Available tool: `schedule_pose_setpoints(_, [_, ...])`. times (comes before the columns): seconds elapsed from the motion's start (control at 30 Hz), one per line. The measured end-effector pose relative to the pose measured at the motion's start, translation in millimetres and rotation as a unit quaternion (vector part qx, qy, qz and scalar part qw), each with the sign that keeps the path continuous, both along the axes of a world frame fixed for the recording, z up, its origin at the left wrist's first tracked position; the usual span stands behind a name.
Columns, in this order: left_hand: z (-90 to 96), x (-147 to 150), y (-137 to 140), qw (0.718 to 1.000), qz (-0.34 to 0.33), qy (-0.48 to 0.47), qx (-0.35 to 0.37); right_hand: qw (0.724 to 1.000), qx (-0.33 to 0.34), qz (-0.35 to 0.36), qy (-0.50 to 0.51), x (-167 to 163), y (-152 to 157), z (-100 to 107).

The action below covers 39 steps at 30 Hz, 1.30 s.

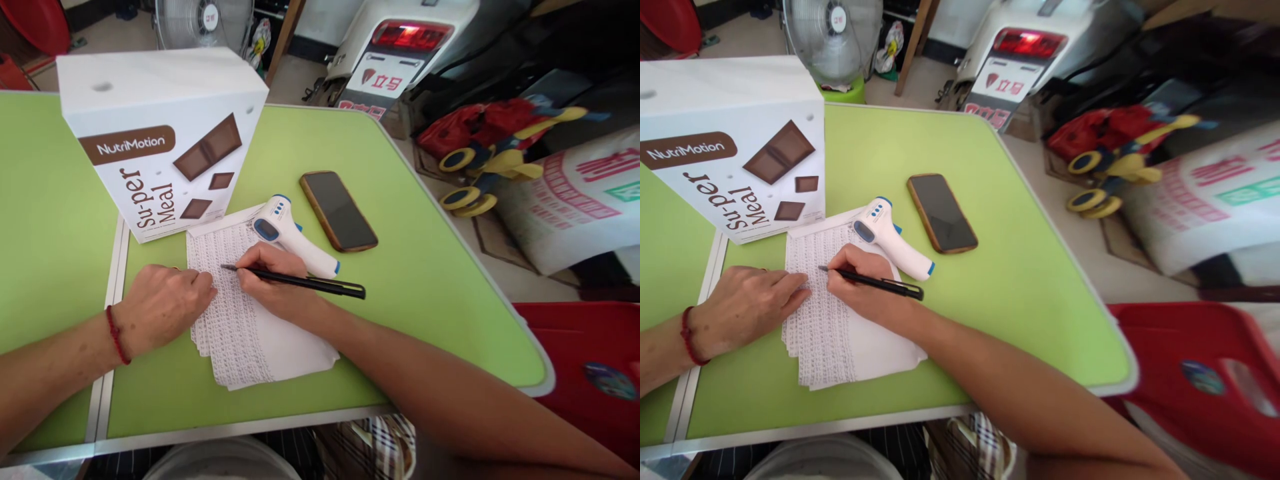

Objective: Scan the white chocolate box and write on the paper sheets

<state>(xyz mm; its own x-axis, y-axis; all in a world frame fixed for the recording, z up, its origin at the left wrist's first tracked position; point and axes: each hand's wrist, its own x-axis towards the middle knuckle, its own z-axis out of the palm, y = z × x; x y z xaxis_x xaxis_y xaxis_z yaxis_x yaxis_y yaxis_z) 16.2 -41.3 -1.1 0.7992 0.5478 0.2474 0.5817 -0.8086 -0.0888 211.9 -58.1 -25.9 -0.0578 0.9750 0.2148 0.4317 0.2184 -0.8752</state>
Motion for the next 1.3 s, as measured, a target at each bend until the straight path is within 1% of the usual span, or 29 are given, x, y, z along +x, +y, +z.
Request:
schedule_pose_setpoints(0.1, [-0.1, -0.1, -0.6, 1.000, 0.001, 0.001, 0.000, 1.000, 0.000, 0.003, 0.003, 0.2, 0.5, 0.8])
schedule_pose_setpoints(0.37, [-2.2, 0.3, 0.1, 1.000, 0.001, 0.006, -0.003, 1.000, 0.010, -0.020, -0.005, 0.0, 1.0, 2.0])
schedule_pose_setpoints(0.47, [-1.7, 0.4, -0.1, 1.000, 0.008, 0.020, -0.010, 1.000, 0.004, -0.011, -0.007, 0.3, 0.2, 1.1])
schedule_pose_setpoints(0.67, [-0.9, -0.2, -0.6, 1.000, 0.005, 0.009, -0.006, 1.000, 0.005, 0.013, -0.018, 2.9, -0.1, 1.9])
schedule_pose_setpoints(0.77, [-2.0, -0.3, -0.3, 1.000, 0.003, 0.009, -0.004, 0.998, 0.029, 0.006, -0.048, 4.0, -0.9, 2.3])
schedule_pose_setpoints(0.83, [-3.0, -0.1, 0.0, 1.000, 0.002, 0.006, -0.003, 0.994, 0.088, -0.001, -0.069, 4.9, -1.7, 2.4])
schedule_pose_setpoints(0.9, [-3.8, 0.0, 0.2, 1.000, 0.003, 0.004, -0.004, 0.978, 0.181, 0.013, -0.102, 7.1, -2.0, 3.2])
schedule_pose_setpoints(0.93, [-4.0, 0.1, 0.1, 1.000, 0.002, 0.002, -0.004, 0.964, 0.232, 0.026, -0.131, 8.8, -1.9, 4.0])
schedule_pose_setpoints(1.0, [-4.0, 0.0, -0.2, 1.000, 0.001, -0.002, -0.001, 0.923, 0.312, 0.060, -0.217, 13.6, -0.9, 6.5])
schedule_pose_setpoints(1.03, [-3.9, -0.1, -0.4, 1.000, 0.000, -0.003, 0.002, 0.900, 0.334, 0.075, -0.271, 16.4, -0.3, 7.8])
schedule_pose_setpoints(1.1, [-4.4, -0.5, -0.2, 1.000, 0.002, -0.002, 0.005, 0.852, 0.341, 0.107, -0.382, 21.8, 0.7, 10.5])
schedule_pose_setpoints(1.17, [-5.8, -0.9, 1.1, 1.000, 0.007, 0.003, 0.005, 0.814, 0.315, 0.144, -0.467, 25.7, 0.5, 12.6])
schedule_pose_setpoints(1.23, [-7.2, -0.7, 3.0, 1.000, 0.010, 0.005, 0.008, 0.790, 0.290, 0.171, -0.512, 27.3, -0.8, 14.0])
schedule_pose_setpoints(1.3, [-6.0, 0.9, 3.0, 1.000, -0.001, -0.014, 0.019, 0.782, 0.277, 0.184, -0.528, 27.0, -2.5, 15.1])
